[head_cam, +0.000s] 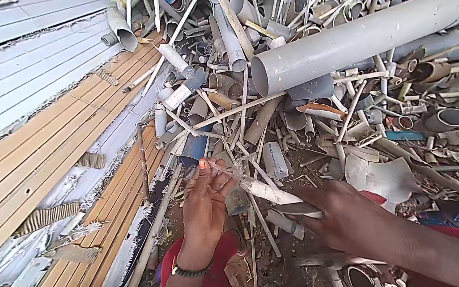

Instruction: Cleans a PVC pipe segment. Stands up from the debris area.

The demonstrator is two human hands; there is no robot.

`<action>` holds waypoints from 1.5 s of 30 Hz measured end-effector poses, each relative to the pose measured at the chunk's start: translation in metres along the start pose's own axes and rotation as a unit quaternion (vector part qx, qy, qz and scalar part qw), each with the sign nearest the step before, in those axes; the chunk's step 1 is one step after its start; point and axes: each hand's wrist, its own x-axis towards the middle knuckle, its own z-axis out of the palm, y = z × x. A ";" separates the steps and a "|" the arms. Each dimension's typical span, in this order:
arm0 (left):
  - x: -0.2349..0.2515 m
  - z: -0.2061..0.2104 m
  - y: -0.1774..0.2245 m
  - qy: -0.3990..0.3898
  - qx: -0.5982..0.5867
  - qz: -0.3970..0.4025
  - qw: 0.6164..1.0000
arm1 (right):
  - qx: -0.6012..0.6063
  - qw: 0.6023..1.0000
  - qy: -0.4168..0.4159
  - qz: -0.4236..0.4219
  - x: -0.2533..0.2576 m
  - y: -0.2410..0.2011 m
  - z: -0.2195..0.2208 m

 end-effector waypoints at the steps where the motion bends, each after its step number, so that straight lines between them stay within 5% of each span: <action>1: 0.001 0.002 0.000 0.010 -0.025 -0.035 0.999 | 0.008 1.000 -0.015 -0.006 0.001 0.004 0.001; 8: 0.007 -0.001 0.004 0.021 -0.096 -0.113 0.989 | -0.120 0.990 -0.035 -0.063 -0.003 -0.005 0.001; 17: -0.018 -0.029 0.009 -0.242 -0.256 -0.108 0.930 | -0.269 0.951 0.063 -0.137 0.003 0.037 -0.003; 19: -0.019 -0.031 0.005 -0.311 -0.222 -0.055 0.923 | -0.305 0.934 0.105 -0.155 0.008 0.049 0.001; 21: -0.019 -0.038 0.002 -0.413 -0.059 0.090 0.905 | -0.312 0.932 0.120 -0.140 0.015 0.064 0.003; 23: -0.025 -0.040 0.002 -0.487 0.132 0.214 0.837 | -0.294 0.942 0.112 -0.113 0.019 0.077 0.006; 25: -0.034 -0.035 -0.010 -0.519 0.182 0.249 0.797 | -0.251 0.962 0.066 -0.083 0.018 0.080 0.011; 27: -0.029 -0.040 -0.015 -0.503 0.181 0.244 0.809 | -0.146 0.988 -0.004 -0.050 0.015 0.082 0.012; 29: -0.015 -0.047 -0.012 -0.432 0.145 0.215 0.864 | -0.048 0.996 -0.054 -0.050 0.015 0.083 0.008; 33: 0.000 -0.053 -0.005 -0.290 0.089 0.131 0.944 | -0.025 0.994 -0.034 -0.097 0.010 0.056 0.004; 38: -0.008 -0.051 -0.014 -0.328 0.296 0.077 0.894 | 0.013 0.999 -0.019 -0.049 -0.006 0.026 0.006; 45: -0.014 -0.043 -0.022 -0.444 0.267 0.105 0.849 | 0.209 0.943 -0.177 0.191 0.001 0.020 -0.012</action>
